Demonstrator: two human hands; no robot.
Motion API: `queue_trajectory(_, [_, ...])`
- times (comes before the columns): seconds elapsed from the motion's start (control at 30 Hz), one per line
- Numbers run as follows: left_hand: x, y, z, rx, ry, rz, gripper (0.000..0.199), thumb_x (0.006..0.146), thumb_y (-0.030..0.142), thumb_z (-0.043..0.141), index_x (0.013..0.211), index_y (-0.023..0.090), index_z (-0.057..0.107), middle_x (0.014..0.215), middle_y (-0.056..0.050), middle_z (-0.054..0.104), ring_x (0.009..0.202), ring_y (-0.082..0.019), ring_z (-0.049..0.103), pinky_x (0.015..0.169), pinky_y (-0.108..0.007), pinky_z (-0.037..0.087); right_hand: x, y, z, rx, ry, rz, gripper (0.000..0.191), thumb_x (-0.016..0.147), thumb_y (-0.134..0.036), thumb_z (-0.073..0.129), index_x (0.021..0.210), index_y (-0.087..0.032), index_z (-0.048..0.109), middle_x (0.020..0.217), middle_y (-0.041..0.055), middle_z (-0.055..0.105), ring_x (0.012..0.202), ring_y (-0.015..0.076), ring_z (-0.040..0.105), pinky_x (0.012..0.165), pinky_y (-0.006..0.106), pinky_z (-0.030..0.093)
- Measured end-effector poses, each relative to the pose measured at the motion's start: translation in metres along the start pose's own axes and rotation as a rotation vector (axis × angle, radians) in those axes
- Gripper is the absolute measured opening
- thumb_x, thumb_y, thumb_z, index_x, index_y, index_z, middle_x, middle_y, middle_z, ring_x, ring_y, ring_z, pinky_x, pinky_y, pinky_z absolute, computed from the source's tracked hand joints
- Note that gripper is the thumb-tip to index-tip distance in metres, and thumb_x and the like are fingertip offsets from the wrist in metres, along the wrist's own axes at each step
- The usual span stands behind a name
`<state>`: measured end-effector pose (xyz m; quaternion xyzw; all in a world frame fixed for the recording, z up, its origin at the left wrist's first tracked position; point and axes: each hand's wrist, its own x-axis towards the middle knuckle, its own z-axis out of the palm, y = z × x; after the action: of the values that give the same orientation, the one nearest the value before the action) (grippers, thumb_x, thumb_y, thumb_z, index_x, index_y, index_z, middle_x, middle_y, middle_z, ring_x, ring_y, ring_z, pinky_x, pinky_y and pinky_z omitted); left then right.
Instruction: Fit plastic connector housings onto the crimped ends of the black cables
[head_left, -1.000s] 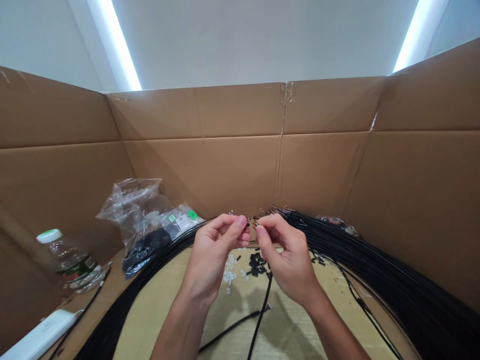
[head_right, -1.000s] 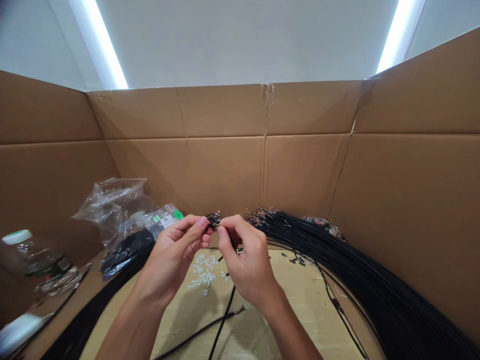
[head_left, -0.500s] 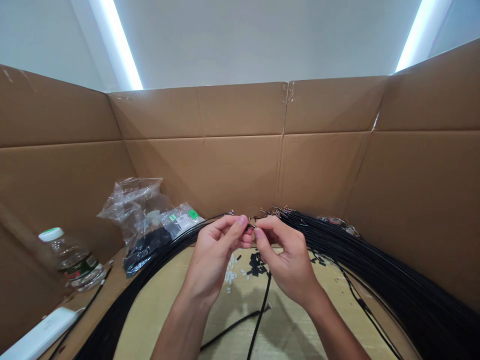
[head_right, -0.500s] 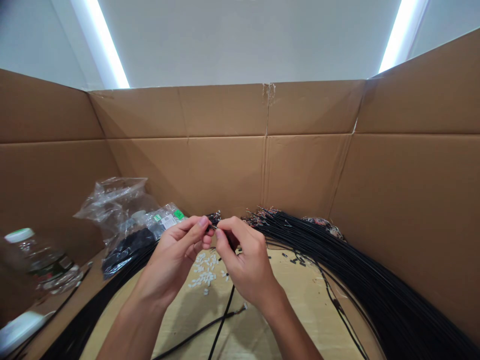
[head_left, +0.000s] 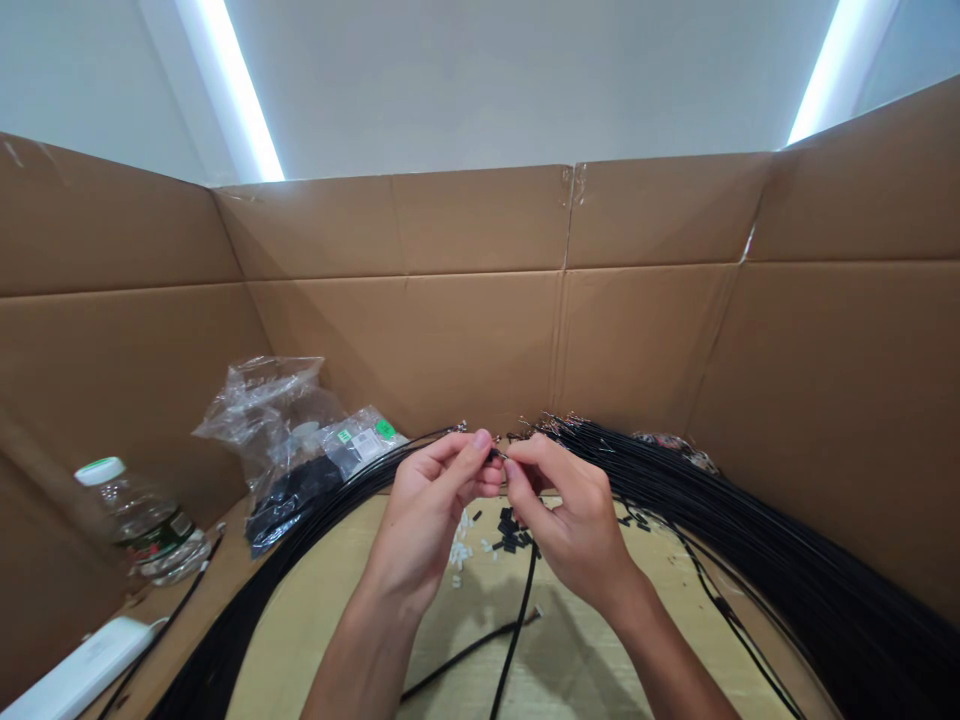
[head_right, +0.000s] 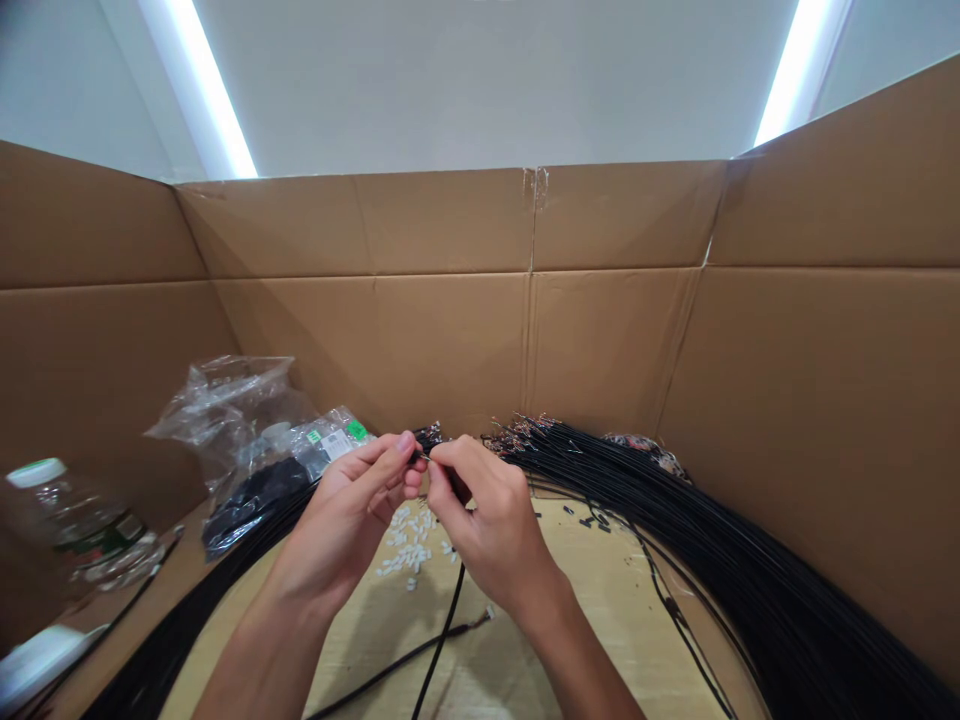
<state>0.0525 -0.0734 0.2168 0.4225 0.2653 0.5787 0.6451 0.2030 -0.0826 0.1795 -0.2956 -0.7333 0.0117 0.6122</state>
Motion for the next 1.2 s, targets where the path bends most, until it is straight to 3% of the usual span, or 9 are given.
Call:
queue_trajectory(0.33, [0.001, -0.001, -0.003, 0.052, 0.027, 0.066, 0.047, 0.058, 0.047, 0.113, 0.080, 0.015, 0.086, 0.072, 0.001, 0.077, 0.064, -0.007, 0.071, 0.066, -0.015, 0.063, 0.001, 0.001, -0.002, -0.023, -0.008, -0.026, 0.016, 0.108, -0.009, 0.060, 0.101, -0.021, 0.067, 0.085, -0.0030, 0.065, 0.072, 0.0108, 0.061, 0.067, 0.023, 0.046])
queue_trajectory(1.2, [-0.001, -0.001, -0.011, 0.197, 0.001, 0.160, 0.034, 0.074, 0.042, 0.106, 0.086, 0.017, 0.086, 0.077, -0.002, 0.081, 0.073, -0.011, 0.075, 0.072, -0.015, 0.062, 0.001, -0.001, -0.004, 0.085, -0.022, 0.109, 0.015, 0.105, -0.013, 0.062, 0.093, -0.021, 0.068, 0.080, -0.0036, 0.061, 0.069, 0.0112, 0.054, 0.066, 0.026, 0.041])
